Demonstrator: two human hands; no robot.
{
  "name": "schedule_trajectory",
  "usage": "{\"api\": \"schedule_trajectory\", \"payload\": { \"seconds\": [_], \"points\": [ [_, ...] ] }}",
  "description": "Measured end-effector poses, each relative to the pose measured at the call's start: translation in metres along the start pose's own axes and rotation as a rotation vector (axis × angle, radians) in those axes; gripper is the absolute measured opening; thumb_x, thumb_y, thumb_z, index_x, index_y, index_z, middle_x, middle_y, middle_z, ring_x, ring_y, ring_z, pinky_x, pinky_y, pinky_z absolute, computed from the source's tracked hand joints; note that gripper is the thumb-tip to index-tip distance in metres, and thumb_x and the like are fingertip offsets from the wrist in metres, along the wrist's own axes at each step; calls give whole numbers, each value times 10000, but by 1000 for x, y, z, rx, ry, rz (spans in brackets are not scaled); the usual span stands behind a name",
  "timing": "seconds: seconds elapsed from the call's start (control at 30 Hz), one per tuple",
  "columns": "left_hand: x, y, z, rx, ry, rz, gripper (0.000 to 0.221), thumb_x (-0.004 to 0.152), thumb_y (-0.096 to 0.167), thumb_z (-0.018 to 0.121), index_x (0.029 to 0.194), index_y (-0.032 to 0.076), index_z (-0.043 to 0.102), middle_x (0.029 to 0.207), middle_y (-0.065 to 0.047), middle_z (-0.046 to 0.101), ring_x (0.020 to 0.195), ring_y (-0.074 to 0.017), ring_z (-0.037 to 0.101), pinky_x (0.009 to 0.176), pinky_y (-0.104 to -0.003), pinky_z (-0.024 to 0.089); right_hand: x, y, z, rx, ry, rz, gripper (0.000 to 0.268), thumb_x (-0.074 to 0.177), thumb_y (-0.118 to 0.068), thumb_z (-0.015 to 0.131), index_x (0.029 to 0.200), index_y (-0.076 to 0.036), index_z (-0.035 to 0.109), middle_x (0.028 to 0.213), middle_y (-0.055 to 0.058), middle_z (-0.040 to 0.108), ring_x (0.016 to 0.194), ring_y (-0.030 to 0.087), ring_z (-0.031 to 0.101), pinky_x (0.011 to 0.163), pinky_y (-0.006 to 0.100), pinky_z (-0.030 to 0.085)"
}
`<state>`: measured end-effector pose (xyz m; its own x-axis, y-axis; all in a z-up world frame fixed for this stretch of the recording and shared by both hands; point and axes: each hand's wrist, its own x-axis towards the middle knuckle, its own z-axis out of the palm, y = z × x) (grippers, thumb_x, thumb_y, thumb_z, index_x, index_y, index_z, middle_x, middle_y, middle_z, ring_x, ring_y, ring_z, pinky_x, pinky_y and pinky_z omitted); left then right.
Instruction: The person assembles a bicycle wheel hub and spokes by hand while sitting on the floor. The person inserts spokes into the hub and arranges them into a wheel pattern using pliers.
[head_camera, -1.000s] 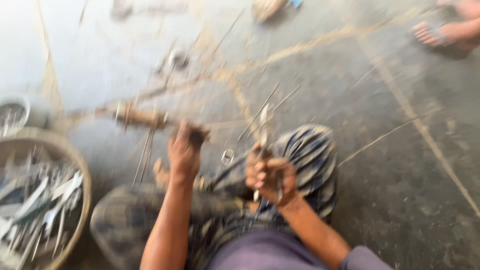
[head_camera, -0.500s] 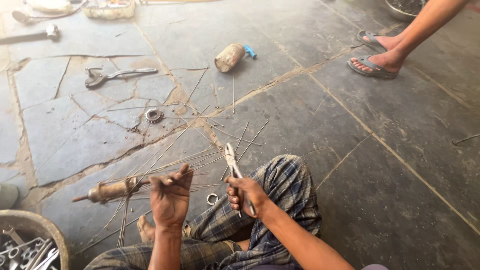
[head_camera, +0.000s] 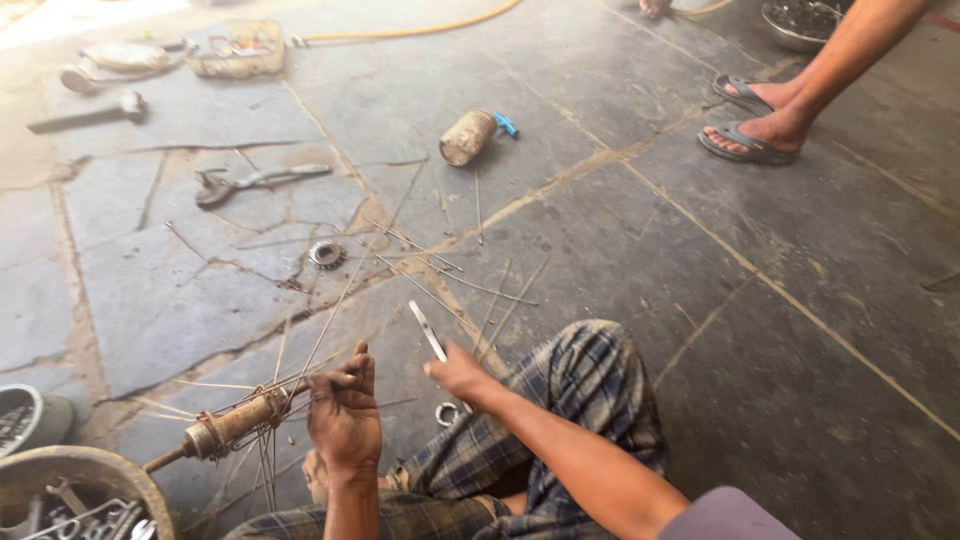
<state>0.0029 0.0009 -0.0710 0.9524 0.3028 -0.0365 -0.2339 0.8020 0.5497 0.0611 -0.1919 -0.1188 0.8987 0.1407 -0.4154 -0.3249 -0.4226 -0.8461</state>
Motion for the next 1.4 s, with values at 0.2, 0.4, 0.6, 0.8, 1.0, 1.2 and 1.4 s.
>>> {"api": "schedule_trajectory", "payload": {
  "seconds": [0.2,0.4,0.6,0.8,1.0,1.2,1.4],
  "points": [
    [17,13,-15,-193,-1,9,511,1128,486,427,864,85,605,961,-158,734,1167,-416,662,1124,-563,465,-46,-16,-23,1011,-517,145,276,867,-55,577,1139,-86,545,739,14,505,582,125,509,494,300,459],
    [32,24,-36,-405,-130,44,548,1145,521,484,853,88,653,861,-98,714,1007,-305,700,1107,-512,497,-95,-46,-6,1490,-892,14,348,898,-85,614,1242,-51,577,826,22,508,686,135,519,598,289,478],
    [40,3,-45,-511,-100,-23,457,1098,479,555,838,113,645,844,-50,707,911,-249,699,1059,-515,513,-118,-78,1,1671,-1053,-65,373,847,-113,658,1211,-62,592,802,21,537,675,122,537,594,274,510],
    [32,10,-20,-397,63,-80,385,1075,457,532,947,121,671,928,-45,727,965,-276,704,1030,-541,511,-89,-55,-19,1323,-851,-108,385,870,-93,712,1221,-52,559,841,13,551,665,110,525,576,287,505],
    [9,15,18,488,146,-529,432,991,404,501,1130,17,636,1064,-216,748,1006,-336,738,936,-485,562,-84,-52,-33,1303,-658,-93,381,835,-80,692,1185,-53,544,787,20,538,638,123,540,566,300,513],
    [-9,25,56,901,-254,-111,660,912,499,666,1268,-55,629,1210,-228,728,1138,-349,675,977,-469,553,-83,-50,-34,1327,-560,-70,331,859,-77,664,1170,-31,562,779,28,535,637,138,544,562,302,501],
    [-1,50,175,474,-639,-61,916,960,644,590,1578,12,350,1548,-242,508,1469,-350,484,1207,-509,393,-73,-37,-36,1310,-572,-49,271,865,-89,638,1131,-69,587,769,21,533,634,130,547,571,299,500]
  ]
}}
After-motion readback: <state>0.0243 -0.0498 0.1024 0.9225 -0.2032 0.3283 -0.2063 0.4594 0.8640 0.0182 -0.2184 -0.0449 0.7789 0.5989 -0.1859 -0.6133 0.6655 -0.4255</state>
